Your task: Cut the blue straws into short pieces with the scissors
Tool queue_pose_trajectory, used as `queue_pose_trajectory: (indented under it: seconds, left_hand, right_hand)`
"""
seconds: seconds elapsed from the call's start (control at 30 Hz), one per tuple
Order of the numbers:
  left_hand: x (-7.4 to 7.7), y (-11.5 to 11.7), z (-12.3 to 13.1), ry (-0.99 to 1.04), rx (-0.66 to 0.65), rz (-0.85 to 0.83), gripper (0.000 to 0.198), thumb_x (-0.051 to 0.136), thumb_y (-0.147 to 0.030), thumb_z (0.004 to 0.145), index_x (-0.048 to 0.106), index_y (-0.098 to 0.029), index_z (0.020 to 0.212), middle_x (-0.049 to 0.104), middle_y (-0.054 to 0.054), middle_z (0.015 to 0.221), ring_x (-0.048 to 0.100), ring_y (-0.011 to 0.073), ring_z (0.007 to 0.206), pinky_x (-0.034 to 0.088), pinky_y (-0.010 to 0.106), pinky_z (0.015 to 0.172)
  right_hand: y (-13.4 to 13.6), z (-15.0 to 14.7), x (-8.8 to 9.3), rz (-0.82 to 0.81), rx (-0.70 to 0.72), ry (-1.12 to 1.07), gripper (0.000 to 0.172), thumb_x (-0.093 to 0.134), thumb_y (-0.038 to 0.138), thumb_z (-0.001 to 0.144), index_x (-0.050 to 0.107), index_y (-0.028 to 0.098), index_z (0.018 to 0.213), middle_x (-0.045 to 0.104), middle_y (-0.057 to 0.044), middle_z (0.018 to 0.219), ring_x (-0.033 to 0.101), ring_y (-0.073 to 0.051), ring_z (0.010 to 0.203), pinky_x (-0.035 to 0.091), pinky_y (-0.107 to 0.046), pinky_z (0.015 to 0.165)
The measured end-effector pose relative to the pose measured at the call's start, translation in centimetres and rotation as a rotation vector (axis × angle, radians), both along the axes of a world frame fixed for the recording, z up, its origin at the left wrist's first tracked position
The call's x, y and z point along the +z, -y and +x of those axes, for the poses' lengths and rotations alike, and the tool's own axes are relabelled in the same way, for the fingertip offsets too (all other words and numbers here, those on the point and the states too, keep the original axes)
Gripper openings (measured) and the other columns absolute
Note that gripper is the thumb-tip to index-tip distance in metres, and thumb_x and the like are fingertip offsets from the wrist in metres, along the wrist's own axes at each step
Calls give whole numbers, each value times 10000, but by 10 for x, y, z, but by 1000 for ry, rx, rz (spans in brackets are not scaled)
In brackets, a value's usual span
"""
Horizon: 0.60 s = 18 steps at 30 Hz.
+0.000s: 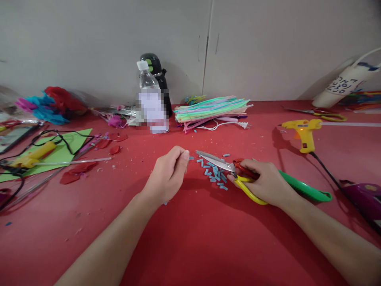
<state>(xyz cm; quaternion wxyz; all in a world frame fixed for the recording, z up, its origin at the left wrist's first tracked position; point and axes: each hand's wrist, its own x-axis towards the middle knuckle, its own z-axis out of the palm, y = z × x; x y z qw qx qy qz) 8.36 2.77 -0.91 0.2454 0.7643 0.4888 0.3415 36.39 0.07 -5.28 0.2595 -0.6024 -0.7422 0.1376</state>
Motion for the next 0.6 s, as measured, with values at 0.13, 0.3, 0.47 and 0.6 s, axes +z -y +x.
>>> queue_pose_trajectory:
  seconds: [0.13, 0.3, 0.47, 0.6]
  left_hand:
    - [0, 0, 0, -43, 16, 3, 350, 331, -386, 1049, 419, -204, 763, 494, -37, 631, 440, 107, 554, 313, 264, 534]
    - [0, 1, 1, -30, 6, -15, 350, 317, -379, 1049, 421, -206, 763, 496, -35, 634, 432, 109, 542, 316, 271, 540]
    - [1, 1, 2, -31, -4, -6, 332, 327, -367, 1047, 425, -206, 774, 506, -33, 651, 437, 107, 549, 328, 266, 549]
    - [0, 1, 3, -24, -16, 2, 326, 327, -360, 1049, 432, -204, 783, 492, -30, 657, 434, 111, 561, 337, 263, 563]
  right_hand:
    - [1, -1, 0, -16, 19, -6, 286, 703, 405, 759, 514, 207, 677, 407, 54, 586, 315, -106, 568, 293, -227, 497]
    - [0, -1, -1, -25, 4, 36, 268, 690, 383, 756, 507, 211, 663, 382, 56, 578, 297, -109, 564, 285, -235, 496]
    - [0, -1, 1, -50, -11, 43, 259, 679, 416, 770, 548, 211, 681, 406, 55, 579, 312, -108, 561, 288, -237, 500]
    - [1, -3, 4, -64, -16, 62, 247, 658, 426, 780, 584, 207, 693, 429, 47, 569, 327, -109, 549, 287, -241, 496]
